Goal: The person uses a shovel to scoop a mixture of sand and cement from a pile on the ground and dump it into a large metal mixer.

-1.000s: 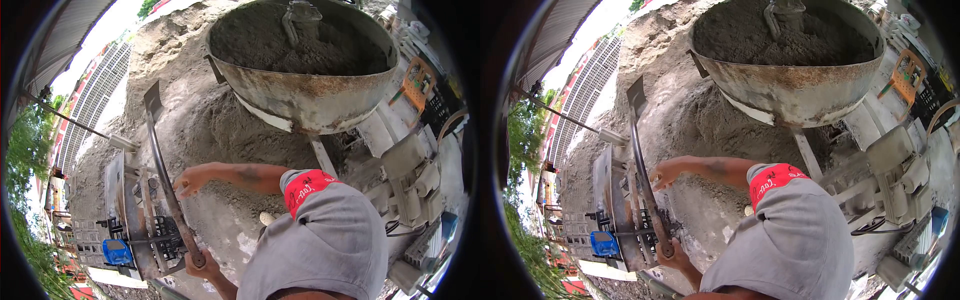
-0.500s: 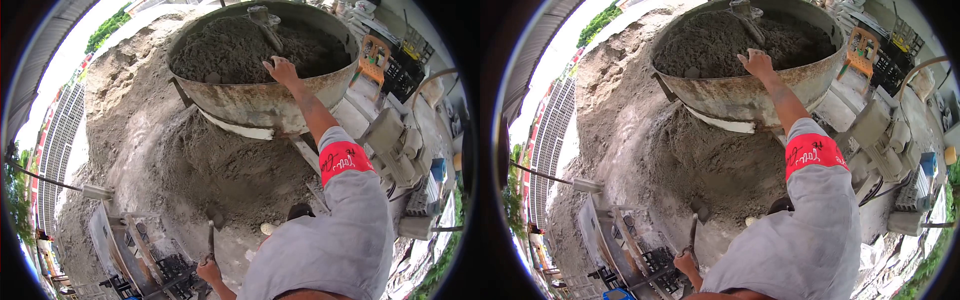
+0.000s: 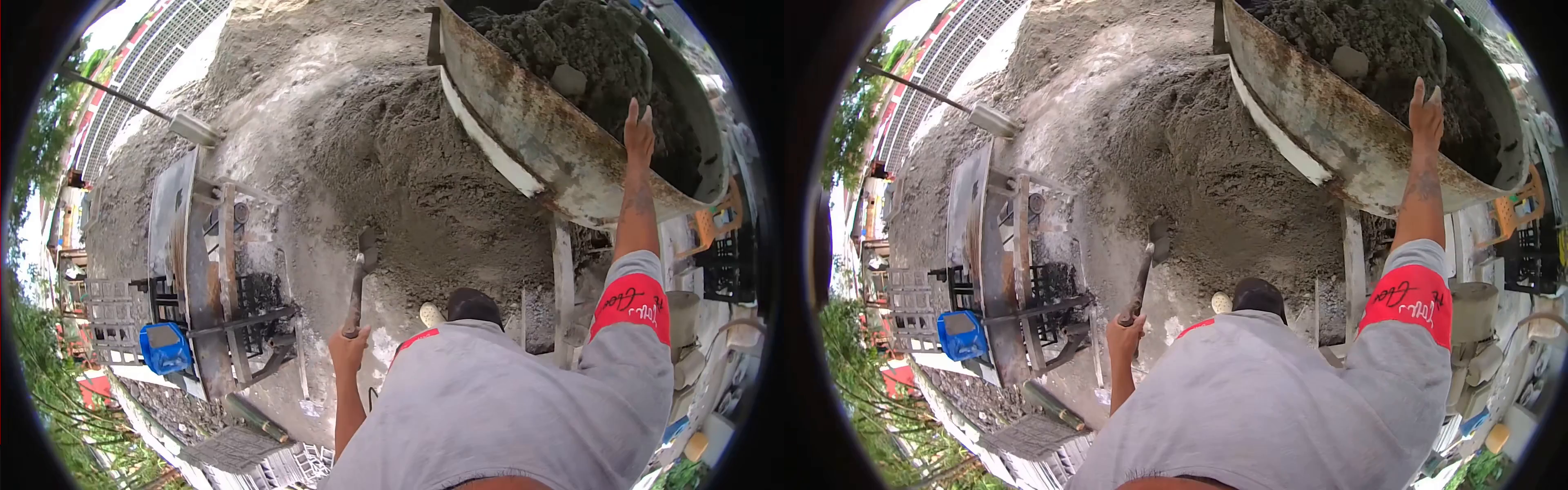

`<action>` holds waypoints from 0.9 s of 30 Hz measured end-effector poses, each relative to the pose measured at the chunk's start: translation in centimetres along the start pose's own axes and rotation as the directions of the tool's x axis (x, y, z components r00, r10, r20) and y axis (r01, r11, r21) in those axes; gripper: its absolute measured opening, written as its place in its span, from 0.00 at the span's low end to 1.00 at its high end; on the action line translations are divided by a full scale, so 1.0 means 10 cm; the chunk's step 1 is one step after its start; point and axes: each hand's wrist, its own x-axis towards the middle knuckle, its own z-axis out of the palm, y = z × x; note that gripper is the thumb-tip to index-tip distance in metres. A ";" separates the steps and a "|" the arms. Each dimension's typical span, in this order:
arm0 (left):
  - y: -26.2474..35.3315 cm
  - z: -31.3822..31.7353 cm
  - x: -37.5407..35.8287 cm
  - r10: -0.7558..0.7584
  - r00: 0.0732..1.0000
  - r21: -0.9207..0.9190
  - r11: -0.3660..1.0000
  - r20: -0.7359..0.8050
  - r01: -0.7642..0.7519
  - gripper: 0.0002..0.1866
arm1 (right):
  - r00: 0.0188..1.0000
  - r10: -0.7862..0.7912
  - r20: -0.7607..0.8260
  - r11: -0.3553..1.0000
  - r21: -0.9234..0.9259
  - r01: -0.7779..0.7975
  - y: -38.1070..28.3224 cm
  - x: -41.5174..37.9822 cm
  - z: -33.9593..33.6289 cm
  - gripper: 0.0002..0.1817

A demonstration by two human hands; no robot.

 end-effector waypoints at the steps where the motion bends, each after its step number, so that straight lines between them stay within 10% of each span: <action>1: -0.07 -0.01 -0.06 -0.064 0.997 -0.061 0.996 0.040 0.066 0.17 | 0.998 0.043 0.038 0.999 -0.007 -0.043 0.02 0.01 0.01 0.47; 8: -0.63 -0.40 -0.07 0.163 0.975 0.035 0.986 -0.149 -0.160 0.14 | 0.984 0.098 0.150 0.993 -0.076 -0.087 -0.16 -0.12 -0.15 0.38; 11: -0.32 -0.64 0.08 0.174 0.981 -0.009 0.984 -0.091 -0.176 0.16 | 0.857 -0.482 -0.184 0.837 -0.386 0.388 0.22 -0.12 0.07 0.33; 13: -0.61 -0.73 0.46 0.206 0.973 0.025 0.979 -0.102 -0.204 0.16 | 0.988 -0.016 -0.156 0.993 -0.119 -0.003 0.04 -0.14 -0.01 0.33; 17: -0.40 -1.03 0.95 0.074 0.995 -0.130 0.988 -0.060 -0.081 0.15 | 0.982 -0.168 -0.083 0.957 -0.254 0.143 0.21 0.02 0.15 0.33; 19: -0.12 -1.24 1.17 0.085 0.995 -0.150 0.985 -0.043 -0.090 0.14 | 0.981 0.025 0.193 1.000 -0.012 -0.023 -0.09 -0.14 -0.09 0.32; 27: 1.06 -2.01 2.29 0.128 0.989 0.029 0.991 0.075 -0.131 0.15 | 0.958 -0.151 -0.246 0.897 -0.441 0.028 0.03 -0.11 0.10 0.21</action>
